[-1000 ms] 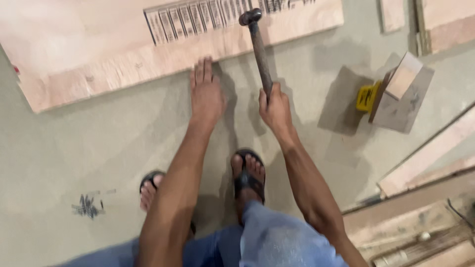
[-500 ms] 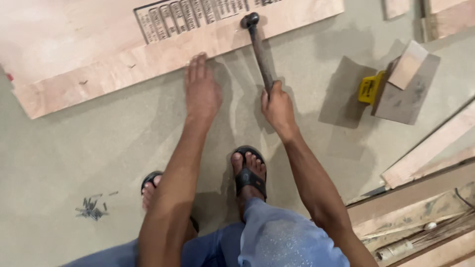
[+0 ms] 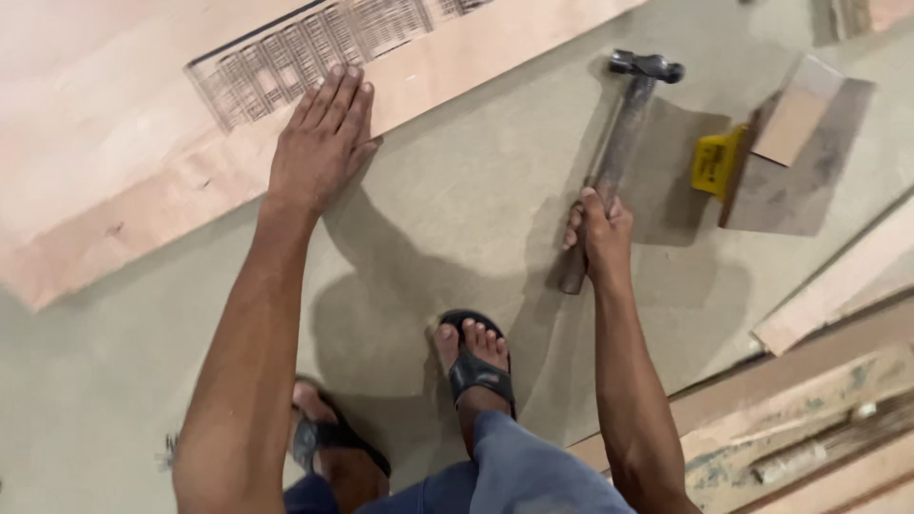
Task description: The person applies glue to a thin wooden strip and attaches it to a larger plywood sheet. They then use a hammer to drive nails into the wood to secure the pieces together.
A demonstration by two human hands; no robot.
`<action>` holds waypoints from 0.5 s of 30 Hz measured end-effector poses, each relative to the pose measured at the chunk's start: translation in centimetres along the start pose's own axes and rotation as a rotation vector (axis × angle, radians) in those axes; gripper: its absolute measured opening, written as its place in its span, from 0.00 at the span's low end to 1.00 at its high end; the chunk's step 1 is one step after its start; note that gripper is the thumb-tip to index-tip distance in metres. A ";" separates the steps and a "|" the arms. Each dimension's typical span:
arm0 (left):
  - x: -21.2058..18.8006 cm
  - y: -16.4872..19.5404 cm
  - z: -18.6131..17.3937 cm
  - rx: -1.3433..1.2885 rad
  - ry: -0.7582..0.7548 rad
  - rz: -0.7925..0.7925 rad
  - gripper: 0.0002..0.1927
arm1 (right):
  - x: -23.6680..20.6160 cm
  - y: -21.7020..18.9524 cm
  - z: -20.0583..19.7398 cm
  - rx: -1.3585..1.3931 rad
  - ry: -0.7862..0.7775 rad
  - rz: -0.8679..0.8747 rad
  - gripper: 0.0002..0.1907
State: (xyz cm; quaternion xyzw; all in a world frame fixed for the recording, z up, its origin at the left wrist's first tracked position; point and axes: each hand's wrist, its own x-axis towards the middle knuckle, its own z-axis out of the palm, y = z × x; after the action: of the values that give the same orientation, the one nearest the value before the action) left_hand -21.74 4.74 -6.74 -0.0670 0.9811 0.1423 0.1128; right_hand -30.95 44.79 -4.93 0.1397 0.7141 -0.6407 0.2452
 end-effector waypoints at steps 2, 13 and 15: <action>3.4 2.8 0.3 -0.047 -0.002 0.092 0.37 | 1.3 -0.5 -0.4 0.066 0.056 0.038 0.12; 22.2 19.1 3.2 -0.076 0.164 0.153 0.44 | 10.0 -4.2 0.7 -0.020 0.109 -0.087 0.14; 24.1 20.9 3.1 -0.076 0.178 0.149 0.45 | 10.2 -4.5 0.7 -0.030 0.110 -0.070 0.14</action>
State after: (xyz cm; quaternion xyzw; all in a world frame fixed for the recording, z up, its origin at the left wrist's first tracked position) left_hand -47.82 23.15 -9.92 -0.0103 0.9834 0.1810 0.0115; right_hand -41.69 42.29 -6.52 0.1457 0.7404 -0.6296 0.1851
